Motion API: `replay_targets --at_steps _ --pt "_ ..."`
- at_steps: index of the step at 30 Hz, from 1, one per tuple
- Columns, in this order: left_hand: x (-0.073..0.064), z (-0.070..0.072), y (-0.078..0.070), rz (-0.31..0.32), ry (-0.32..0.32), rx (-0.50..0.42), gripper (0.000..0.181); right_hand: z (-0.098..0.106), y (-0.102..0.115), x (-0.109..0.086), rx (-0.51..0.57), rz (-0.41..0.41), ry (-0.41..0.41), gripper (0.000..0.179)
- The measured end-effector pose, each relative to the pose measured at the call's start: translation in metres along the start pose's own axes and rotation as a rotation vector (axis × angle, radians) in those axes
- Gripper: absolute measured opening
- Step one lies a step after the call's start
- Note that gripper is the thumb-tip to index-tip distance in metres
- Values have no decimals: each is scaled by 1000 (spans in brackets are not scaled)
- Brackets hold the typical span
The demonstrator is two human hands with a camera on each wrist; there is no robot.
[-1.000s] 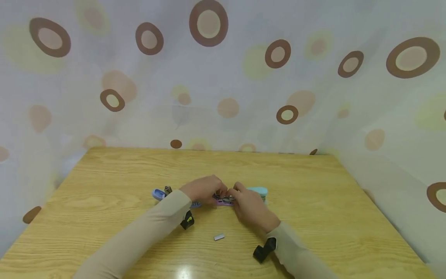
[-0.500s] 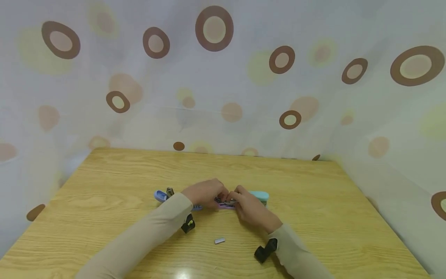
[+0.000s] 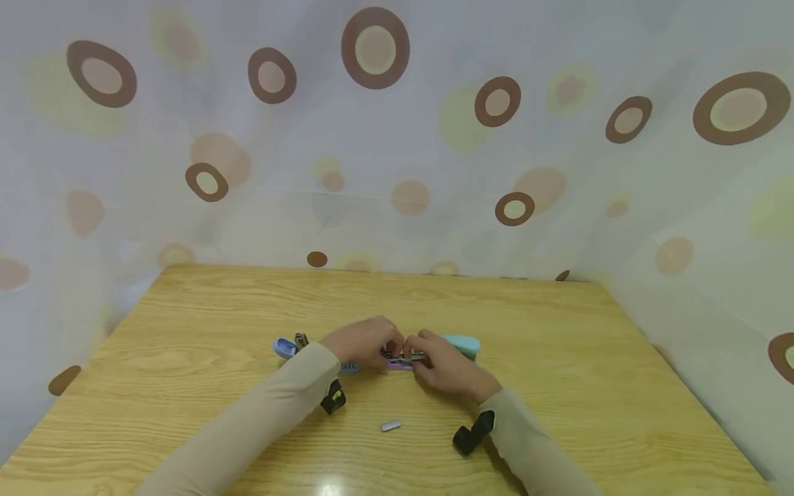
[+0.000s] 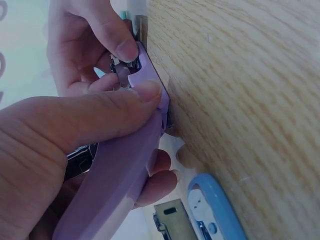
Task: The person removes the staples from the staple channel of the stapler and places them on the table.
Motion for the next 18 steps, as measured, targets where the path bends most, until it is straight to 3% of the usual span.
replay_targets --at_steps 8,14,18 --pt "1 2 -2 0 -2 -6 14 0 -1 3 6 5 16 17" --pt "-1 2 -3 20 -4 11 14 -4 -3 3 -8 35 -23 20" --pt "0 3 -5 -6 -8 -1 14 -3 -5 1 69 44 -62 18"
Point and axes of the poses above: each hand's wrist, its own x-axis towards the middle knuckle, its own z-axis out of the back of the hand, y = z × x, the point moved 3 cm from there along x, towards the middle knuckle, and after that the axes turned 5 degrees about -y, right-handed, at the moved point
